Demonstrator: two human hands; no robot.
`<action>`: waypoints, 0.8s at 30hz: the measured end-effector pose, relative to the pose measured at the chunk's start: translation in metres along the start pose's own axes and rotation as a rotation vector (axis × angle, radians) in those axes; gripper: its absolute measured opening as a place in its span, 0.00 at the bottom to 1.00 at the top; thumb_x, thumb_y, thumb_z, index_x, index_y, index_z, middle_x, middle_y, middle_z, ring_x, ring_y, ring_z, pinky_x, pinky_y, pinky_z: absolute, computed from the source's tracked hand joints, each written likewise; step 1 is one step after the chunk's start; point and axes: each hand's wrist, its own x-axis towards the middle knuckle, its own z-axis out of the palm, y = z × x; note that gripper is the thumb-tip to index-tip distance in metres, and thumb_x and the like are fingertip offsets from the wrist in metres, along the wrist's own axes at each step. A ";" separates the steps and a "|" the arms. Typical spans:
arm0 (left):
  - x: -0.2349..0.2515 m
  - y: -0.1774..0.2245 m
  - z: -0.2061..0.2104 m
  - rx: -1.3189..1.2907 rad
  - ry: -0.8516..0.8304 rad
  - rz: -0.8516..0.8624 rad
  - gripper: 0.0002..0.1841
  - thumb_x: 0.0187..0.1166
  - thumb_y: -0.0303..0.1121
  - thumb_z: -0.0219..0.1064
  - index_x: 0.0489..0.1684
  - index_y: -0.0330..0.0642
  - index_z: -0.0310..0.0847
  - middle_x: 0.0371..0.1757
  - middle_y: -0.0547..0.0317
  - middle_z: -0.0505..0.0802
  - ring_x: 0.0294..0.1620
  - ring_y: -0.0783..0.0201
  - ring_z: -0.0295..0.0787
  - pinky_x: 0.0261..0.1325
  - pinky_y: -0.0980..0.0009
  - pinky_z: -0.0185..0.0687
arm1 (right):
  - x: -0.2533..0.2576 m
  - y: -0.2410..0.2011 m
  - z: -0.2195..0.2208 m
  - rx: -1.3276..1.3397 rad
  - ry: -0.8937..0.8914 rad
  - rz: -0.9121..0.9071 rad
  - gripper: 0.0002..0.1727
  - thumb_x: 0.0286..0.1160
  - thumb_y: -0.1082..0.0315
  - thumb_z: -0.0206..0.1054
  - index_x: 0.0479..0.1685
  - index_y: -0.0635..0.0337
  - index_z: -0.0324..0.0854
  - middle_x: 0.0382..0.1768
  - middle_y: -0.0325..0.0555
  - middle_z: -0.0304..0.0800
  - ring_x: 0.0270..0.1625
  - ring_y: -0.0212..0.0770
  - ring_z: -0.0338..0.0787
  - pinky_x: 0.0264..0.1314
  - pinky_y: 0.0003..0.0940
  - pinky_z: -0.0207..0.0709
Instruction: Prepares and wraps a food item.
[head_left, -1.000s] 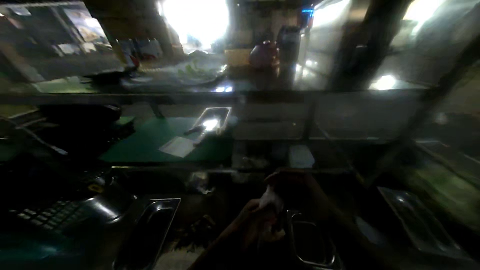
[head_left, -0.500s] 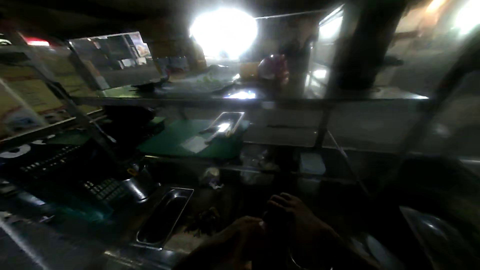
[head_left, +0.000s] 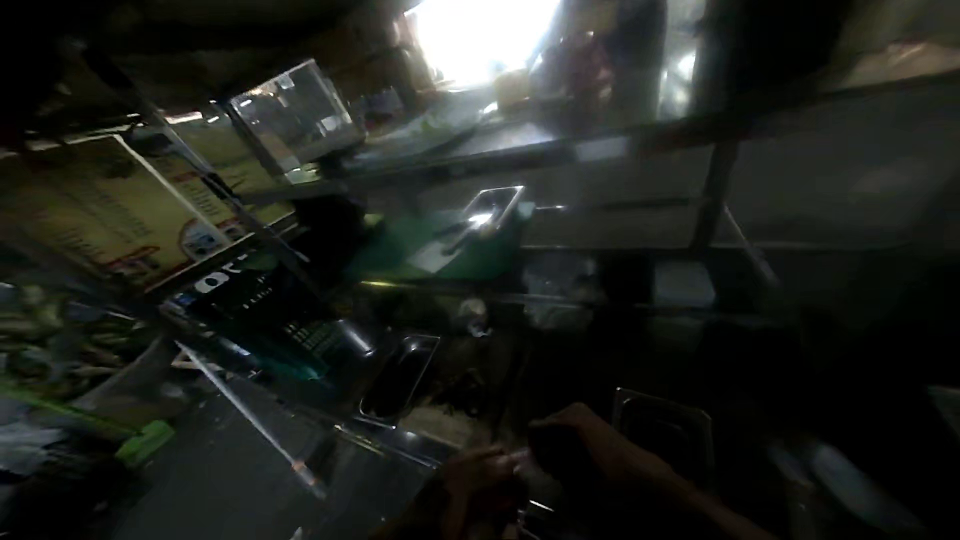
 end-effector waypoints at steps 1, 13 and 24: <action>-0.001 -0.003 -0.002 -0.021 0.046 -0.014 0.16 0.87 0.35 0.50 0.51 0.43 0.87 0.37 0.64 0.93 0.35 0.72 0.88 0.41 0.74 0.86 | -0.002 -0.004 -0.001 0.056 -0.016 0.047 0.10 0.83 0.66 0.63 0.45 0.64 0.86 0.34 0.51 0.87 0.37 0.43 0.87 0.43 0.43 0.82; -0.054 -0.025 -0.036 0.140 0.005 -0.126 0.19 0.92 0.39 0.46 0.46 0.45 0.86 0.32 0.69 0.90 0.33 0.73 0.86 0.39 0.72 0.85 | 0.014 -0.014 0.106 -0.795 0.271 -0.257 0.11 0.81 0.55 0.64 0.49 0.49 0.84 0.34 0.39 0.90 0.37 0.42 0.91 0.41 0.43 0.86; -0.163 -0.032 -0.111 0.705 -0.095 0.151 0.22 0.94 0.43 0.50 0.54 0.33 0.85 0.43 0.54 0.94 0.43 0.67 0.91 0.54 0.66 0.88 | 0.069 -0.094 0.152 -0.089 -0.294 0.026 0.16 0.87 0.60 0.57 0.42 0.62 0.86 0.25 0.52 0.83 0.30 0.51 0.86 0.34 0.54 0.77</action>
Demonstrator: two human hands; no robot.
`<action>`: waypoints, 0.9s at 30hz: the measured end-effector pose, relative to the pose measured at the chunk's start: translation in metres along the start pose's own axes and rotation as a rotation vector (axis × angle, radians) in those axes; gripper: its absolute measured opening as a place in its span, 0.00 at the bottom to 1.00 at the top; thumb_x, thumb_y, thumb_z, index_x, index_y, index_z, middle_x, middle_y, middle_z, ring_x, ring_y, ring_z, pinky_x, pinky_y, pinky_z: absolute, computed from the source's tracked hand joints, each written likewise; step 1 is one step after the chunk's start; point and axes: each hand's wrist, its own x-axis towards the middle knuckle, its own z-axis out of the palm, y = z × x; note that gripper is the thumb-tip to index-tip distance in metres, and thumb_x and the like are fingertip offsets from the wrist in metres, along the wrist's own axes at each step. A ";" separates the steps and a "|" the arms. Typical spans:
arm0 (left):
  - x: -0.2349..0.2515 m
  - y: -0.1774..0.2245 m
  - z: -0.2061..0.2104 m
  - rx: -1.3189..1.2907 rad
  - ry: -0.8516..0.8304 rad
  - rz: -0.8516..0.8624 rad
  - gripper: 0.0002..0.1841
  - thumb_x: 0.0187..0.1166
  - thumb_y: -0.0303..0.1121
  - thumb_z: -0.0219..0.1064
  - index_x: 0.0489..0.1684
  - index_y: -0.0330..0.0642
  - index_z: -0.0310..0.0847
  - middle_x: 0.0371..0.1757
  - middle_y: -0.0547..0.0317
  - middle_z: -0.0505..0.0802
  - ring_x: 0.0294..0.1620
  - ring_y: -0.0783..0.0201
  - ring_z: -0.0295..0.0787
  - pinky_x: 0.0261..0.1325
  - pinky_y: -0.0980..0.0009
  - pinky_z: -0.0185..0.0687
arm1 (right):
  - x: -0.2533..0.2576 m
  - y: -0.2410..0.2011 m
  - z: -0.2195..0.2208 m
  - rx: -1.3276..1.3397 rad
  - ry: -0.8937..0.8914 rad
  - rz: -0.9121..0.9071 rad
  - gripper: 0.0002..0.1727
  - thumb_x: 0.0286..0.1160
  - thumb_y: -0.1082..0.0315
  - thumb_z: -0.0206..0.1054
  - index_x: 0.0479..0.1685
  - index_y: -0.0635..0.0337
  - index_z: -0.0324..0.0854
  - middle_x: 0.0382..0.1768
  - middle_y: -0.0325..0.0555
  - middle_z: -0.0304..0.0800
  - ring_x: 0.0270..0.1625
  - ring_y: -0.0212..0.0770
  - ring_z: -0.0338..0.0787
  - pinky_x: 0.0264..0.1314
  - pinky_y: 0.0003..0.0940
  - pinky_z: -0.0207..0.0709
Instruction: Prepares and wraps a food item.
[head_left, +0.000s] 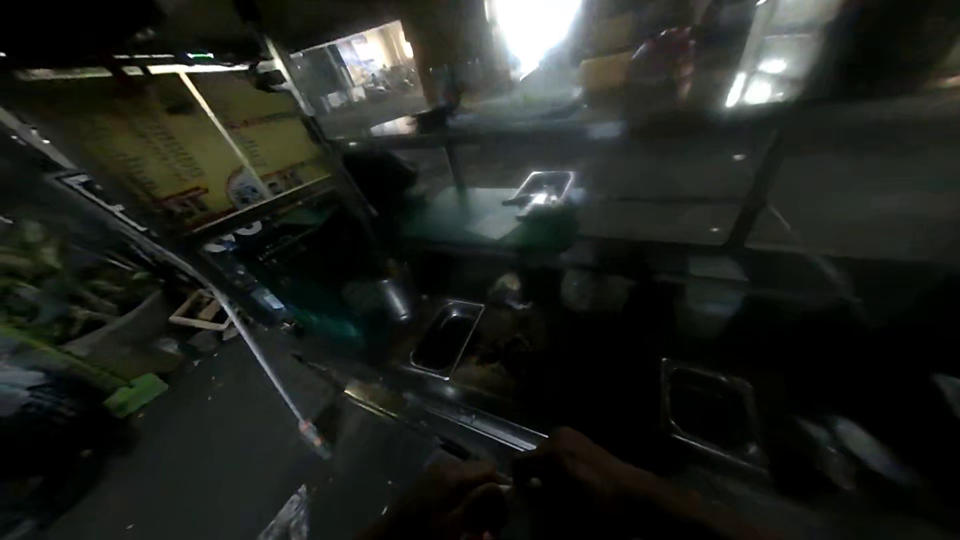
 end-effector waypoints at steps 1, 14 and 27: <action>-0.010 -0.003 -0.002 0.082 0.018 0.036 0.23 0.93 0.44 0.51 0.52 0.33 0.86 0.42 0.53 0.94 0.42 0.66 0.91 0.53 0.65 0.87 | 0.004 -0.005 0.005 -0.003 -0.015 0.006 0.16 0.87 0.60 0.56 0.41 0.61 0.85 0.24 0.52 0.83 0.30 0.51 0.86 0.34 0.53 0.77; -0.098 -0.076 -0.013 0.509 0.120 0.661 0.11 0.90 0.37 0.57 0.47 0.38 0.81 0.54 0.44 0.89 0.67 0.50 0.84 0.76 0.61 0.75 | 0.008 -0.067 0.100 0.665 0.185 0.066 0.17 0.91 0.67 0.51 0.51 0.70 0.83 0.35 0.41 0.85 0.35 0.25 0.83 0.40 0.22 0.80; -0.046 -0.065 -0.005 0.563 0.391 -0.040 0.16 0.85 0.44 0.62 0.41 0.44 0.93 0.51 0.44 0.91 0.54 0.49 0.89 0.57 0.52 0.87 | 0.055 -0.043 0.117 0.393 0.391 0.409 0.20 0.92 0.58 0.53 0.56 0.68 0.82 0.36 0.50 0.87 0.36 0.37 0.86 0.43 0.36 0.83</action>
